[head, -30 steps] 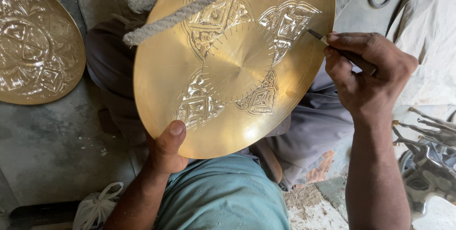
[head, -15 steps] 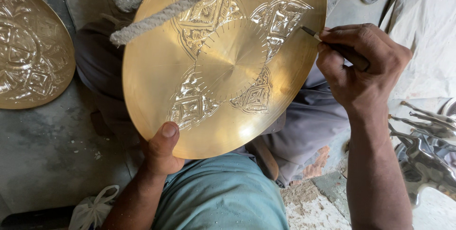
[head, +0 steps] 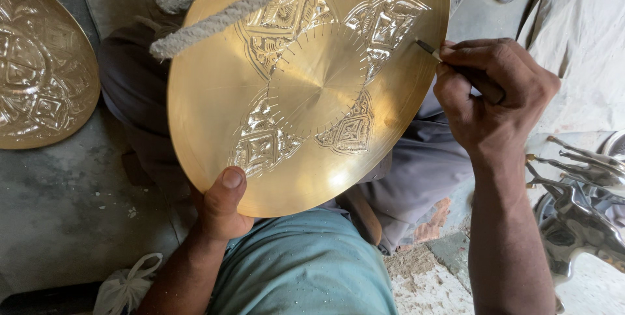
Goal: The person engraves a decorative pattern into a brass plate using a chisel and a wooden mallet. They hold the plate on their lap, strike the chisel to create indentations, and then use the chisel to refine the lines.
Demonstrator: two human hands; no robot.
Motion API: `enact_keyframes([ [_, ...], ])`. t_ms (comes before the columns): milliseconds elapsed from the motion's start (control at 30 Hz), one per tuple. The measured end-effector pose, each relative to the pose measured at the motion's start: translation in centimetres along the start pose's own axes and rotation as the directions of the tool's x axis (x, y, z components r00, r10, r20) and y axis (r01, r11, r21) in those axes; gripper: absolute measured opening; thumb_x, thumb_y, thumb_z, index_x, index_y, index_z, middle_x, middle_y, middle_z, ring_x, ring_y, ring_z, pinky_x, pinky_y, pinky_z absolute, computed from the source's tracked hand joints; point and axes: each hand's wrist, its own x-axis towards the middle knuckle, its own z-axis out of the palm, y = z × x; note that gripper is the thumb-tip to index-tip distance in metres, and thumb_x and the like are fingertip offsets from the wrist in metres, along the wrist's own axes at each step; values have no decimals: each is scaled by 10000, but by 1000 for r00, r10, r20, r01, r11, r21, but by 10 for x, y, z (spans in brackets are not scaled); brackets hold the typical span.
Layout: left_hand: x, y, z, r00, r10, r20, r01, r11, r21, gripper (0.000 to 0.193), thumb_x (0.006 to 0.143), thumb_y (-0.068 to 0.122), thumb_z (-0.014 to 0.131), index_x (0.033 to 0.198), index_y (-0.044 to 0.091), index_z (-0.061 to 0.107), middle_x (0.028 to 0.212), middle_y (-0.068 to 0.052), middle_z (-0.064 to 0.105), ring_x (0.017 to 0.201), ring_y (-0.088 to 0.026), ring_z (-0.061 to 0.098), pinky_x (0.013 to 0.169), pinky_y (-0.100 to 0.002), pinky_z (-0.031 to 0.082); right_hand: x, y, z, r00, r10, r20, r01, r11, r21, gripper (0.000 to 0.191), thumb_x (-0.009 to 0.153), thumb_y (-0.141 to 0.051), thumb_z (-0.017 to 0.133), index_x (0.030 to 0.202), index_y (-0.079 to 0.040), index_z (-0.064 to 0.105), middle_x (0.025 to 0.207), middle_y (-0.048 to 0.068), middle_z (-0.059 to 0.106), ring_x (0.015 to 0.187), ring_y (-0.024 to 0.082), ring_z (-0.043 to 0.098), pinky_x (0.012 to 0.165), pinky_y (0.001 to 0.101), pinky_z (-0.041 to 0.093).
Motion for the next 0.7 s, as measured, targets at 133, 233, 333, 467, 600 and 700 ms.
enact_keyframes([
  [133, -1, 0, 0, 1000, 0, -1, 0, 1000, 6, 698, 898, 291, 721, 1477, 38, 425, 1406, -81, 529, 1250, -186, 540, 1024, -374, 497, -6, -5, 2, 996, 84, -24, -83, 996, 43, 86, 995, 46, 648, 1039, 85, 711, 1038, 147, 733, 862, 109, 722, 745, 204, 603],
  [233, -1, -1, 0, 1000, 1, -2, -1, 1000, 15, 694, 896, 290, 720, 1473, 39, 429, 1402, -79, 529, 1245, -182, 541, 1020, -370, 499, -9, -7, 5, 991, 129, -41, -127, 991, 51, 90, 983, 44, 647, 1029, 80, 716, 1025, 147, 736, 832, 94, 705, 705, 193, 576],
  [333, -1, 0, 0, 1000, 9, -2, -9, 1000, 21, 691, 894, 289, 719, 1470, 39, 432, 1399, -76, 530, 1240, -178, 542, 1016, -366, 501, -10, -5, 8, 986, 155, -67, -154, 988, 13, 111, 933, 46, 644, 1005, 70, 726, 1001, 152, 739, 775, 95, 675, 612, 189, 532],
  [467, -3, 1, 1, 1000, 12, 7, -12, 1000, 26, 691, 891, 293, 715, 1469, 37, 438, 1403, -73, 531, 1243, -172, 541, 1018, -358, 499, -14, -3, 11, 990, 106, -89, -105, 994, 20, 122, 971, 25, 645, 1052, 60, 729, 994, 136, 730, 756, 80, 670, 641, 181, 533],
  [600, -2, 1, 0, 988, 151, 0, -148, 965, 217, 596, 931, 307, 701, 1407, 1, 515, 1358, -83, 573, 1205, -180, 557, 1018, -342, 503, -19, -4, 15, 981, 155, -115, -152, 988, 35, 127, 960, 22, 645, 1045, 64, 730, 968, 134, 728, 688, 74, 623, 596, 181, 475],
  [700, 0, 1, -1, 974, 224, 27, -218, 900, 379, 537, 956, 341, 672, 1349, -12, 572, 1324, -85, 611, 1180, -184, 579, 1010, -324, 510, -19, -4, 18, 983, 141, -118, -137, 990, 41, 100, 998, 28, 654, 1037, 70, 736, 971, 134, 740, 657, 54, 602, 576, 173, 452],
])
